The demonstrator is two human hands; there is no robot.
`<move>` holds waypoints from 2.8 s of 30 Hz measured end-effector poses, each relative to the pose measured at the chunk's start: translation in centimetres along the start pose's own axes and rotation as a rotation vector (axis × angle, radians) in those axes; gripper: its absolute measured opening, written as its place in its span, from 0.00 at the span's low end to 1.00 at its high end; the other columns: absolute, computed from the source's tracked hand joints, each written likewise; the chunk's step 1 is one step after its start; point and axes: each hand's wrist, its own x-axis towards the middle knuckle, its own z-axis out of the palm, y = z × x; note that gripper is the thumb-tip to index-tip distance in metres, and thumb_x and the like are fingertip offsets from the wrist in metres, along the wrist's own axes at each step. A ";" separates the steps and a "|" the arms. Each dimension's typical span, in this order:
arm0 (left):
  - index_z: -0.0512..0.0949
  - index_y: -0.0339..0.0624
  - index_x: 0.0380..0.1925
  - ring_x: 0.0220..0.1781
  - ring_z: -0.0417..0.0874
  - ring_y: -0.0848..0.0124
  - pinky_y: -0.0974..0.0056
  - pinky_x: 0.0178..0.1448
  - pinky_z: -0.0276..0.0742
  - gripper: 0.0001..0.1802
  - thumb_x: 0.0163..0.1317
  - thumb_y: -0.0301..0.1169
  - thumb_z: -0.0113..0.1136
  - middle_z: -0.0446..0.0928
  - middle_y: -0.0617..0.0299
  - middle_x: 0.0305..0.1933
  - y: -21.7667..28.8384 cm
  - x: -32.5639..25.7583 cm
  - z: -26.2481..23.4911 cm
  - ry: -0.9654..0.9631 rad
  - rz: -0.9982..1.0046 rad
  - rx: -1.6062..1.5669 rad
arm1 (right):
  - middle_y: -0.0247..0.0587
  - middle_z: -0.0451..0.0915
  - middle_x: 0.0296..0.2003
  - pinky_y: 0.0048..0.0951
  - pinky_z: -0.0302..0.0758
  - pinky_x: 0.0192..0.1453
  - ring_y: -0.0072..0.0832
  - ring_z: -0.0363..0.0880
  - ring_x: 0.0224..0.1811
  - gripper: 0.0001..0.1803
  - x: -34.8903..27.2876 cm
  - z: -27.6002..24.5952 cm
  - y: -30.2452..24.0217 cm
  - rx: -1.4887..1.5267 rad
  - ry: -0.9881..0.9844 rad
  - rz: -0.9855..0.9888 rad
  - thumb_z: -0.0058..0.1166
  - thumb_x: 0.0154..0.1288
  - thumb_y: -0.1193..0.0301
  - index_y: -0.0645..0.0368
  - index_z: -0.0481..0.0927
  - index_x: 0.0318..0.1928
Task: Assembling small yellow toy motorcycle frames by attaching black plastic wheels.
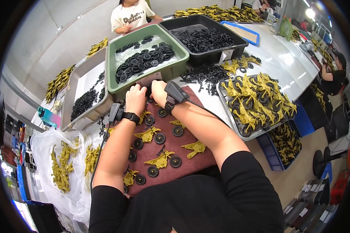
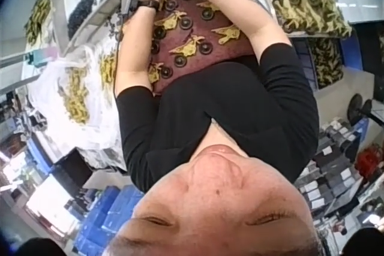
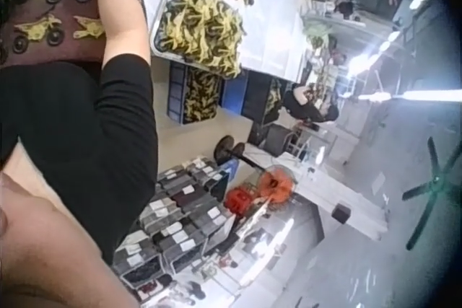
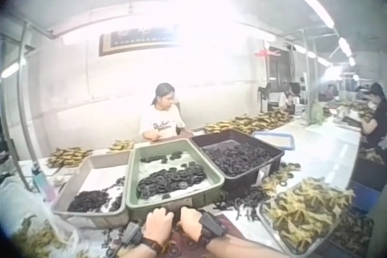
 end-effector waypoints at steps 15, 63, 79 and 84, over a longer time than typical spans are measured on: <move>0.76 0.45 0.30 0.36 0.78 0.60 0.58 0.38 0.76 0.04 0.56 0.29 0.53 0.73 0.58 0.30 -1.4 0.2 -1.4 -0.061 0.087 0.024 | 0.34 0.79 0.28 0.21 0.73 0.30 0.17 0.75 0.25 0.12 -13.2 -11.8 3.0 0.510 -0.051 0.063 0.53 0.64 0.73 0.64 0.78 0.47; 0.81 0.43 0.35 0.35 0.74 0.61 0.59 0.43 0.71 0.11 0.50 0.27 0.66 0.77 0.60 0.31 14.9 -12.0 -12.1 -0.347 0.063 -0.836 | 0.40 0.75 0.34 0.29 0.72 0.38 0.32 0.75 0.33 0.07 -26.9 -11.7 7.3 0.253 0.048 0.184 0.60 0.59 0.72 0.61 0.80 0.37; 0.77 0.43 0.45 0.42 0.74 0.64 0.60 0.45 0.68 0.25 0.42 0.31 0.70 0.75 0.62 0.40 14.8 -11.8 -14.4 -0.412 0.295 -0.605 | 0.45 0.76 0.33 0.35 0.73 0.40 0.42 0.77 0.35 0.08 -27.0 -12.1 6.6 0.211 0.011 0.225 0.57 0.61 0.69 0.60 0.78 0.38; 0.77 0.41 0.44 0.44 0.74 0.64 0.60 0.46 0.68 0.26 0.41 0.32 0.70 0.75 0.62 0.43 15.0 -11.9 -14.1 -0.363 0.279 -0.621 | 0.45 0.76 0.33 0.35 0.73 0.39 0.42 0.77 0.35 0.08 -27.0 -12.1 6.5 0.215 0.016 0.230 0.57 0.61 0.69 0.60 0.78 0.37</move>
